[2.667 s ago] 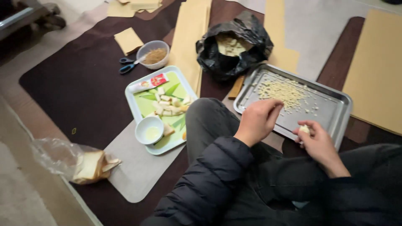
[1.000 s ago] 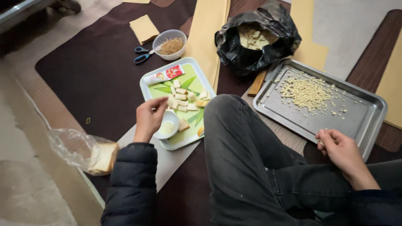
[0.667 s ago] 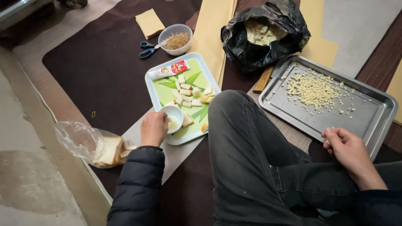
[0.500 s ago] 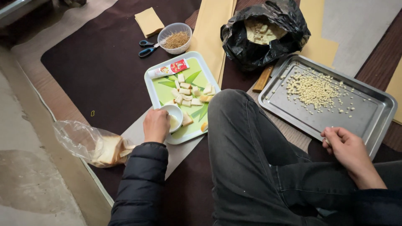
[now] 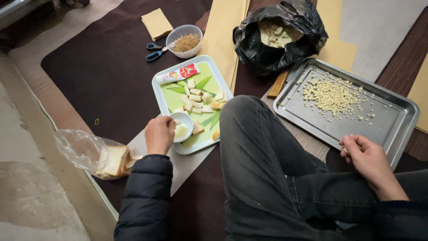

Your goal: Preparing small dough balls by incorporating small white ingredients from a tray

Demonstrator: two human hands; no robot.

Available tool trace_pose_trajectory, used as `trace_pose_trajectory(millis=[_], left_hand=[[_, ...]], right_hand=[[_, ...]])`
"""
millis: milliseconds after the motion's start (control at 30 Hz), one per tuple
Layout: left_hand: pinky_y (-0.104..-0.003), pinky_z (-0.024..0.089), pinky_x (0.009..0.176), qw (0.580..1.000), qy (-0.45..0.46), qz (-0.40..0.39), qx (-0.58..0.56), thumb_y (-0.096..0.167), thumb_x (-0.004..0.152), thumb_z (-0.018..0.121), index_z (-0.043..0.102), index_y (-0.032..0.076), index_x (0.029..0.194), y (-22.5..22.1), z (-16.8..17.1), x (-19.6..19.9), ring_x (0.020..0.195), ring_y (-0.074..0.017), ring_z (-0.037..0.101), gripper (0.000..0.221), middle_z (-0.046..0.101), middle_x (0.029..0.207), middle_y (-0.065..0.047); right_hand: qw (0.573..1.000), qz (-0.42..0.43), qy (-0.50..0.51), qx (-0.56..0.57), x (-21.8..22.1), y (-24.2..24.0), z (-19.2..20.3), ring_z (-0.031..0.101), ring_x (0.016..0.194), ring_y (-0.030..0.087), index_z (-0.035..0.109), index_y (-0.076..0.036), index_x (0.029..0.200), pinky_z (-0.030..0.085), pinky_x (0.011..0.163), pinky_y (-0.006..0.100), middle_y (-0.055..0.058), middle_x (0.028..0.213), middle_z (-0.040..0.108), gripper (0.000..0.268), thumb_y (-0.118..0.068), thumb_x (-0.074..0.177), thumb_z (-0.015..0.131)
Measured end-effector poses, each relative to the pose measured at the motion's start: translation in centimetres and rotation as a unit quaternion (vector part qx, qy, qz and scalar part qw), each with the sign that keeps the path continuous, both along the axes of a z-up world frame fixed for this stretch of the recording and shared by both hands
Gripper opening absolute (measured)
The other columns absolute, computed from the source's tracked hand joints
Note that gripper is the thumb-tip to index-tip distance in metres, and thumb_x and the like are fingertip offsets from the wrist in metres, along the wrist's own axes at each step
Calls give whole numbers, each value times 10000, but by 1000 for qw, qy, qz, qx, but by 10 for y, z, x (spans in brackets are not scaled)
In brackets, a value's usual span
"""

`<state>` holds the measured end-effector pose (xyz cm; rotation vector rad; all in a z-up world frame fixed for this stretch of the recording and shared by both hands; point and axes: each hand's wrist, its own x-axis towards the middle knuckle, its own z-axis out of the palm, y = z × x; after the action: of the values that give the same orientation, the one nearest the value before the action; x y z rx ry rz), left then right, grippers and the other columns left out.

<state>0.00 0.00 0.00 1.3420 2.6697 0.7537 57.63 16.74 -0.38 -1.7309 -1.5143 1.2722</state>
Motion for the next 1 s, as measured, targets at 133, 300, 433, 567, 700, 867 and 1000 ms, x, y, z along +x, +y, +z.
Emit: trace_pose_trajectory(millis=[133, 300, 433, 567, 700, 867, 1000], left_hand=[[-459, 635, 819, 998, -46, 18, 42, 131, 957, 774, 878, 49, 1076, -5, -17, -14, 826, -349, 810, 178, 876, 1001, -147], [-383, 667, 982, 992, -64, 0, -109, 183, 1064, 758, 879, 109, 1184, 10, -28, -2, 939, -241, 808, 186, 871, 1110, -102], [-530, 618, 865, 995, 60, -38, -76, 187, 970, 728, 864, 98, 985, 11, -66, -1, 967, -420, 744, 163, 804, 1057, -170], [-469, 621, 887, 998, 19, -20, -53, 162, 975, 769, 895, 109, 1063, 7, -30, 3, 941, -345, 741, 162, 806, 1062, -153], [-414, 619, 772, 995, -43, 1, 86, 89, 967, 781, 876, 47, 1101, -7, -3, -6, 756, -291, 777, 170, 860, 940, -126], [-317, 609, 750, 956, -244, 58, 151, 122, 986, 825, 869, 5, 1143, -18, -23, -25, 771, -173, 718, 201, 825, 929, -92], [-327, 674, 943, 813, -508, 106, 263, 6, 1027, 782, 785, -56, 1266, -24, -36, -29, 984, -217, 761, 247, 792, 1176, -157]], right_hand=[[1000, -2, -10, 4, -7, -4, 10, 591, 762, 244, 795, 92, 1192, 471, 705, 356, 172, 890, 701, 363, -211, 1280, 614], [1000, 9, -2, 2, -1, 0, 2, 590, 774, 245, 783, 91, 1196, 464, 717, 353, 172, 901, 696, 389, -238, 1290, 598], [1000, 0, -1, 1, 1, 1, -1, 601, 769, 244, 791, 92, 1207, 476, 712, 348, 178, 896, 706, 361, -215, 1276, 615], [1000, 3, 15, 4, 1, -1, 0, 583, 768, 232, 784, 84, 1191, 458, 706, 337, 168, 893, 693, 350, -211, 1270, 613], [1000, 3, 9, 3, -1, -1, 1, 575, 757, 226, 784, 89, 1195, 446, 701, 335, 160, 901, 698, 375, -232, 1275, 606], [1000, 5, 4, 0, 1, 1, -2, 585, 774, 236, 791, 91, 1207, 458, 717, 343, 167, 914, 707, 372, -225, 1276, 606], [1000, 1, 4, -7, -1, 0, 0, 591, 774, 243, 792, 90, 1206, 471, 718, 350, 171, 912, 703, 367, -222, 1275, 611]])
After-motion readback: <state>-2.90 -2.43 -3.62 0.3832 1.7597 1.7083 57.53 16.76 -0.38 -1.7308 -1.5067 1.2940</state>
